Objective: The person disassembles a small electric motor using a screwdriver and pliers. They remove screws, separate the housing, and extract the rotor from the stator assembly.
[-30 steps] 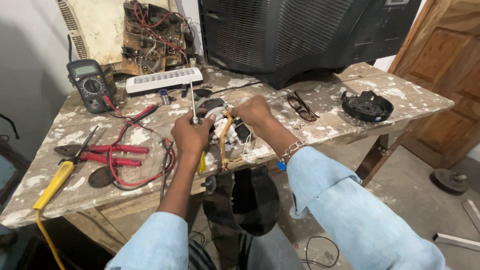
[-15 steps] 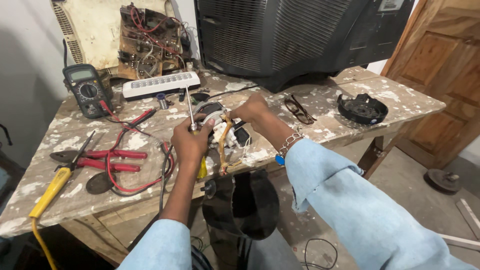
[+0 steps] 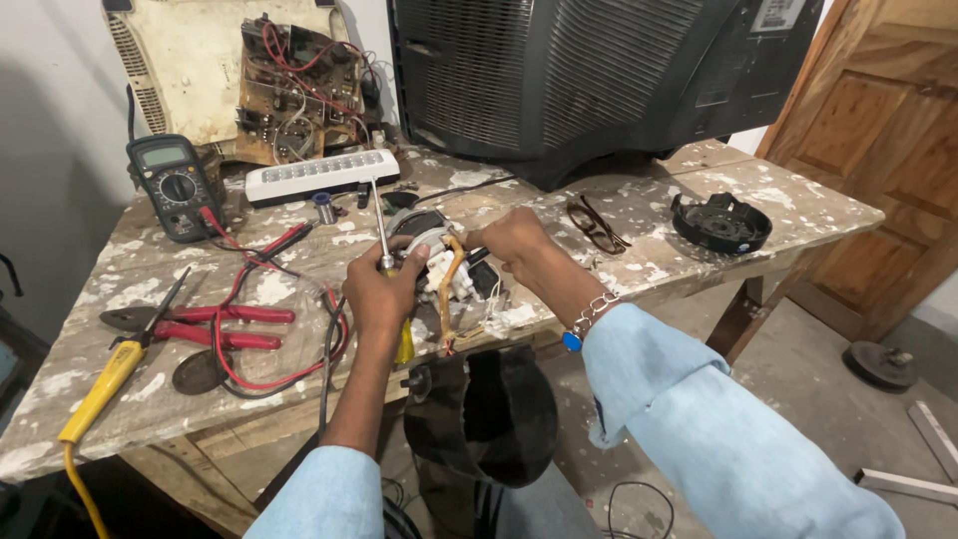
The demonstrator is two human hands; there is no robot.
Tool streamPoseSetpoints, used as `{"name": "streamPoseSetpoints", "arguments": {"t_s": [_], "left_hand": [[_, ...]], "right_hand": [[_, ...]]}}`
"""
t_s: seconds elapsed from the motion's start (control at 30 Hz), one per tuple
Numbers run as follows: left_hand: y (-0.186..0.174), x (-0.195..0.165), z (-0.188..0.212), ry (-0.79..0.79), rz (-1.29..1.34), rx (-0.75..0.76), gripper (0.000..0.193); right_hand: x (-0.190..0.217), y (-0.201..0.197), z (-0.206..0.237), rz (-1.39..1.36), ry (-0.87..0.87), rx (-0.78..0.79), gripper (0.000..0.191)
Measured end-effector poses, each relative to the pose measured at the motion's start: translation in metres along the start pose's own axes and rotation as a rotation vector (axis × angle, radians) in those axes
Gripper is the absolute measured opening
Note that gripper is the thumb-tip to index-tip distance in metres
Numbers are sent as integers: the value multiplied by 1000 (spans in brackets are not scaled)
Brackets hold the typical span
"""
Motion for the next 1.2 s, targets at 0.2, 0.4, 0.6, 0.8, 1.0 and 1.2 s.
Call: {"name": "streamPoseSetpoints", "arguments": {"t_s": [0.2, 0.4, 0.6, 0.8, 1.0, 1.2], "left_hand": [[-2, -3, 0, 27, -30, -32, 32], [-1, 0, 1, 4, -22, -43, 33], [0, 4, -1, 7, -26, -43, 34], [-2, 5, 0, 64, -11, -60, 35], [-3, 2, 2, 81, 8, -41, 35], [-6, -1, 4, 66, -7, -38, 35]], "right_hand": [[-1, -10, 2, 134, -189, -122, 31], [-9, -25, 8, 184, -280, -210, 19], [-26, -35, 8, -67, -261, -55, 24], [-35, -21, 11, -722, -208, 358, 28], [-30, -16, 7, -1062, -256, 452, 19], [-38, -41, -2, -967, -331, 282, 22]]}}
Point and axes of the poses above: each hand's wrist, its own z-axis away from the middle knuckle, its own y-axis out of the palm, x = y × z, the point moved 9 cm from there along -z, towards the middle knuckle, and after that the axes turned 4 degrees about y, right-handed, at the moved point
